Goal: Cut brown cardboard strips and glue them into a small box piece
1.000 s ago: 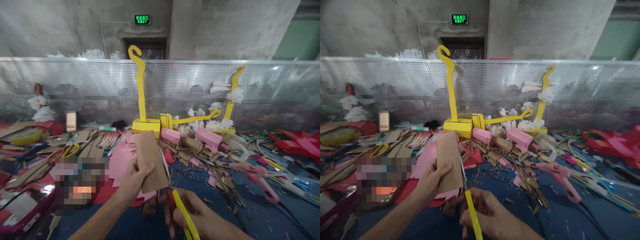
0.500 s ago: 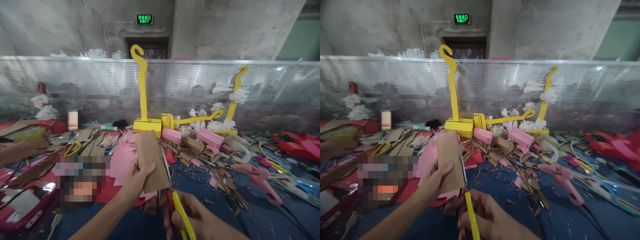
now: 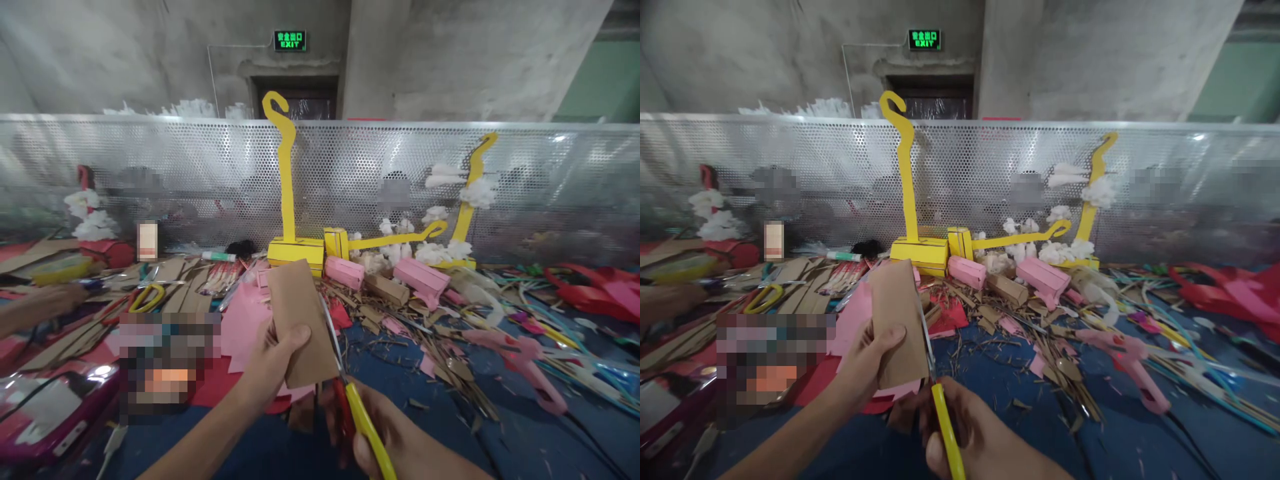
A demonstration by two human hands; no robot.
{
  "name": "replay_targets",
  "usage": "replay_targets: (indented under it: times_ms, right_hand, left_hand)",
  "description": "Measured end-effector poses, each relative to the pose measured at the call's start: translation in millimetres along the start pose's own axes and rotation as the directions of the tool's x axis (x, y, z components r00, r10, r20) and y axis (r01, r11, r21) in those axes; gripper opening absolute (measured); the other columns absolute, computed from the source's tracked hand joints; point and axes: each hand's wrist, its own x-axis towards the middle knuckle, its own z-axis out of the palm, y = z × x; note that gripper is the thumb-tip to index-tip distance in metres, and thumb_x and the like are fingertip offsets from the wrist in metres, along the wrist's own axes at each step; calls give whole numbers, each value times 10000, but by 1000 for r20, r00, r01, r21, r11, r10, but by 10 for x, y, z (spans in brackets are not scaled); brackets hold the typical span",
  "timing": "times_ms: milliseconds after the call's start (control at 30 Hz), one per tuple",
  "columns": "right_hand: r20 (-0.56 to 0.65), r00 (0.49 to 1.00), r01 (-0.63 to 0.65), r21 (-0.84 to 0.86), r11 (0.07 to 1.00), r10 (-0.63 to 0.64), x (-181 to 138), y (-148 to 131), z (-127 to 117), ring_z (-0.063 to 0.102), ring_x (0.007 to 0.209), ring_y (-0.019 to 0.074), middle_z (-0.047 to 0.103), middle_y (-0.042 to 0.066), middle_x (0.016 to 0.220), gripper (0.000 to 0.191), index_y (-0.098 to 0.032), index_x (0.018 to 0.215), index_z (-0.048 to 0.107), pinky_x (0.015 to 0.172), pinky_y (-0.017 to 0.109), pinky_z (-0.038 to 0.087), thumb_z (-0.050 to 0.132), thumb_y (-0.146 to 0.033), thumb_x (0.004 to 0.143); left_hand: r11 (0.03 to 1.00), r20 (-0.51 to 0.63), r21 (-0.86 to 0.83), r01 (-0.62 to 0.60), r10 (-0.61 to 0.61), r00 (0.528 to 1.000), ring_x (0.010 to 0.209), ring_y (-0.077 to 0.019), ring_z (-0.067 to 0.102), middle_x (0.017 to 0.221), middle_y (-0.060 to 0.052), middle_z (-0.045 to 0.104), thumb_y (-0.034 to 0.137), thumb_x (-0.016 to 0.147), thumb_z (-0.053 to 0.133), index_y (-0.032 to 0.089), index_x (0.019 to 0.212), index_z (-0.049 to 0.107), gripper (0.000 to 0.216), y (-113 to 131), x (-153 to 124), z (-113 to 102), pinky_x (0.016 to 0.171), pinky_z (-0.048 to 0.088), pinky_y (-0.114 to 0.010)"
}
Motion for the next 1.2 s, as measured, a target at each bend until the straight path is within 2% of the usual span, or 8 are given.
replay_targets:
  times_ms: [67,200,333,433,600,767,1033,1200]
  right_hand:
    - [3,1000,-30,-62,998,30,-62,-18,-29,481,786,122,514,29,1004,674,-238,1148,554,741,238,463,675,-759,738]
    - [13,995,-93,-88,992,94,-143,-22,-89,526,856,146,546,39,1096,739,-300,1325,517,815,277,478,700,-724,748]
    - [49,999,5,18,1000,-6,-78,-16,-97,566,971,166,597,49,1068,512,-226,1177,618,907,290,454,647,-631,866]
    - [91,993,71,98,993,-80,-1,-11,-80,610,844,141,624,50,963,477,-166,1056,633,817,271,475,665,-603,868]
    - [85,993,71,104,992,-80,53,30,-62,609,690,115,612,39,790,493,-124,931,602,668,228,459,669,-608,863]
    - [54,995,76,77,994,-81,43,74,-60,532,694,93,560,20,879,553,-165,1008,566,653,215,436,674,-673,817]
    - [119,993,16,-164,986,3,-118,-63,-62,512,823,155,580,54,1007,687,-237,1224,544,800,289,455,540,-788,814]
    - [74,997,3,-21,1000,-1,-84,-104,-23,556,812,140,597,37,947,556,-193,1084,621,803,270,465,547,-705,881]
  left_hand:
    - [999,48,39,24,-25,999,666,-194,691,804,-63,752,391,638,846,142,867,711,364,2,-38,31,573,589,-271]
    - [998,56,52,44,-47,997,538,-179,656,720,-48,726,425,645,825,145,860,680,381,-17,-100,91,483,570,-280]
    - [998,21,42,53,-53,998,518,-179,648,666,-39,705,413,636,820,142,845,672,373,-34,-88,94,458,552,-264]
    - [999,-1,39,25,-25,1000,558,-162,649,690,-32,708,374,614,833,146,829,672,353,-33,-66,85,515,562,-249]
    - [998,2,44,44,-44,999,561,-163,644,678,-26,702,402,608,838,144,823,680,371,-47,-43,71,548,567,-267]
    - [998,-18,30,49,-49,999,566,-161,648,671,-26,704,430,601,870,143,828,694,406,-79,-24,44,552,566,-259]
    - [998,-16,-14,53,-54,998,571,-148,654,671,-34,716,494,658,855,137,853,734,424,-8,6,42,613,590,-266]
    - [999,13,-7,42,-42,999,560,-138,638,654,-18,705,492,651,862,144,838,744,412,-16,-1,22,585,587,-255]
